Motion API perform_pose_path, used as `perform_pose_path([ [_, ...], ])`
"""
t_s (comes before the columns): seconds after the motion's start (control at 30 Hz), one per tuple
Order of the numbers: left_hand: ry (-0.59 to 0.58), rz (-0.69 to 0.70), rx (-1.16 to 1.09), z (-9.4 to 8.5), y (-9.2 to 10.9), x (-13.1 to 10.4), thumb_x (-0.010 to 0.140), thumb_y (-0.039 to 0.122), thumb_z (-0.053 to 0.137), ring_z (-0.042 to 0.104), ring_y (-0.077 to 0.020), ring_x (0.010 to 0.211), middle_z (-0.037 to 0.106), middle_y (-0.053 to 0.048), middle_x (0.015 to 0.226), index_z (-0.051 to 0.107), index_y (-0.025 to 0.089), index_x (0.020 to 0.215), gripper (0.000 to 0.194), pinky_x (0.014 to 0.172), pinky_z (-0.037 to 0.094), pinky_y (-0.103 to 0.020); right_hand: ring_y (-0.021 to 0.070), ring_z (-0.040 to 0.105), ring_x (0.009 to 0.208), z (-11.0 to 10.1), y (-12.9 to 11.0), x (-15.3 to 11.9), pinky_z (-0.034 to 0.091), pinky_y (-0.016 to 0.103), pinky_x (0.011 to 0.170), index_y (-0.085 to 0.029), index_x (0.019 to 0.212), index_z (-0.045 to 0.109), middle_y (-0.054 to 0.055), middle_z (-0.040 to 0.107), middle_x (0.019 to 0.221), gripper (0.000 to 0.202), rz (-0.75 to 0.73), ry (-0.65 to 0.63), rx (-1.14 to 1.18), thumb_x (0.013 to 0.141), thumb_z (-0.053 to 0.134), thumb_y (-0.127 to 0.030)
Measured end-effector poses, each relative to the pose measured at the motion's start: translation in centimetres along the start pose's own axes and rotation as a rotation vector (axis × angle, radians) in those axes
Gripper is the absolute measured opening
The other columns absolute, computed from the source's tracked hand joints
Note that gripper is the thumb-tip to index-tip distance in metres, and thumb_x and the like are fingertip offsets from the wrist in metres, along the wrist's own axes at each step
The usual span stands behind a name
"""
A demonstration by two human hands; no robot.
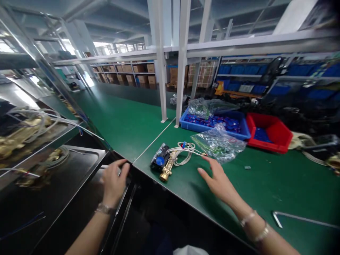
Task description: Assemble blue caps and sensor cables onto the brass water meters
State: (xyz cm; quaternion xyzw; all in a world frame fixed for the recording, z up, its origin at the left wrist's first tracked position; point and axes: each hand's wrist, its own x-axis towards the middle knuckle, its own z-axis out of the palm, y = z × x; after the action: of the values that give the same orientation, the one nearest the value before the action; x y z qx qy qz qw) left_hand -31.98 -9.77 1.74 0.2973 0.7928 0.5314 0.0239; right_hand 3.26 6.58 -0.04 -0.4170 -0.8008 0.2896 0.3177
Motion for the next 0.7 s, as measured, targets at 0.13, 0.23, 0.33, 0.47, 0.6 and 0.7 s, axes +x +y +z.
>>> perform_pose_path([
  [0.13, -0.184, 0.014, 0.114, 7.4, 1.0, -4.3, 0.074, 0.053, 0.073, 0.046, -0.0405, 0.132, 0.064, -0.013, 0.128, 0.072, 0.024, 0.1, 0.039, 0.117, 0.02, -0.06, 0.034, 0.027, 0.149, 2.4, -0.3, 7.9, 0.015, 0.058, 0.122, -0.016, 0.146, 0.044, 0.018, 0.037, 0.158, 0.064, -0.139, -0.13, -0.041, 0.089, 0.066, -0.035],
  [0.23, -0.186, -0.059, 0.152, 10.6, 2.5, -4.8, 0.069, 0.066, 0.074, 0.047, -0.0479, 0.131, 0.064, -0.023, 0.121, 0.066, 0.017, 0.107, 0.062, 0.112, 0.024, -0.067, 0.0293, 0.048, 0.135, 4.6, -0.6, 9.8, 0.024, 0.055, 0.119, -0.019, 0.128, 0.06, 0.014, 0.059, 0.14, 0.035, -0.156, -0.217, -0.004, 0.094, 0.057, -0.027],
  [0.33, -0.183, -0.084, 0.111, 11.8, 3.9, -5.7, 0.071, 0.064, 0.075, 0.054, -0.043, 0.124, 0.064, -0.019, 0.118, 0.055, 0.018, 0.122, 0.072, 0.11, 0.031, -0.062, 0.0238, 0.062, 0.112, 6.0, -0.6, 8.5, 0.043, 0.042, 0.105, -0.02, 0.118, 0.064, 0.011, 0.07, 0.12, 0.025, -0.149, -0.249, 0.068, 0.099, 0.049, -0.026],
  [0.47, -0.171, -0.034, -0.035, 12.3, 5.3, -9.0, 0.078, 0.052, 0.074, 0.048, -0.0344, 0.133, 0.051, -0.015, 0.138, 0.043, 0.027, 0.139, 0.073, 0.114, 0.034, -0.052, 0.0226, 0.065, 0.105, 5.9, -0.6, 5.2, 0.05, 0.036, 0.094, -0.022, 0.124, 0.061, 0.008, 0.071, 0.117, 0.03, -0.091, -0.205, 0.182, 0.102, 0.043, -0.028],
  [0.6, -0.18, -0.144, -0.325, 13.3, 6.3, -10.7, 0.081, 0.056, 0.072, 0.05, -0.0318, 0.129, 0.047, -0.012, 0.137, 0.05, 0.03, 0.131, 0.061, 0.112, 0.038, -0.049, 0.0224, 0.065, 0.103, 4.8, -1.7, 2.7, 0.05, 0.035, 0.092, -0.023, 0.117, 0.064, 0.006, 0.071, 0.112, 0.027, -0.04, -0.163, 0.249, 0.101, 0.044, -0.031],
  [0.7, -0.178, -0.263, -0.443, 14.2, 6.5, -10.3, 0.083, 0.057, 0.069, 0.062, -0.0228, 0.109, 0.05, -0.01, 0.129, 0.034, 0.032, 0.136, 0.068, 0.099, 0.05, -0.044, 0.022, 0.064, 0.095, 4.2, -2.9, 1.0, 0.05, 0.034, 0.085, -0.022, 0.106, 0.065, 0.006, 0.071, 0.103, 0.023, 0.015, -0.123, 0.256, 0.1, 0.046, -0.034],
])
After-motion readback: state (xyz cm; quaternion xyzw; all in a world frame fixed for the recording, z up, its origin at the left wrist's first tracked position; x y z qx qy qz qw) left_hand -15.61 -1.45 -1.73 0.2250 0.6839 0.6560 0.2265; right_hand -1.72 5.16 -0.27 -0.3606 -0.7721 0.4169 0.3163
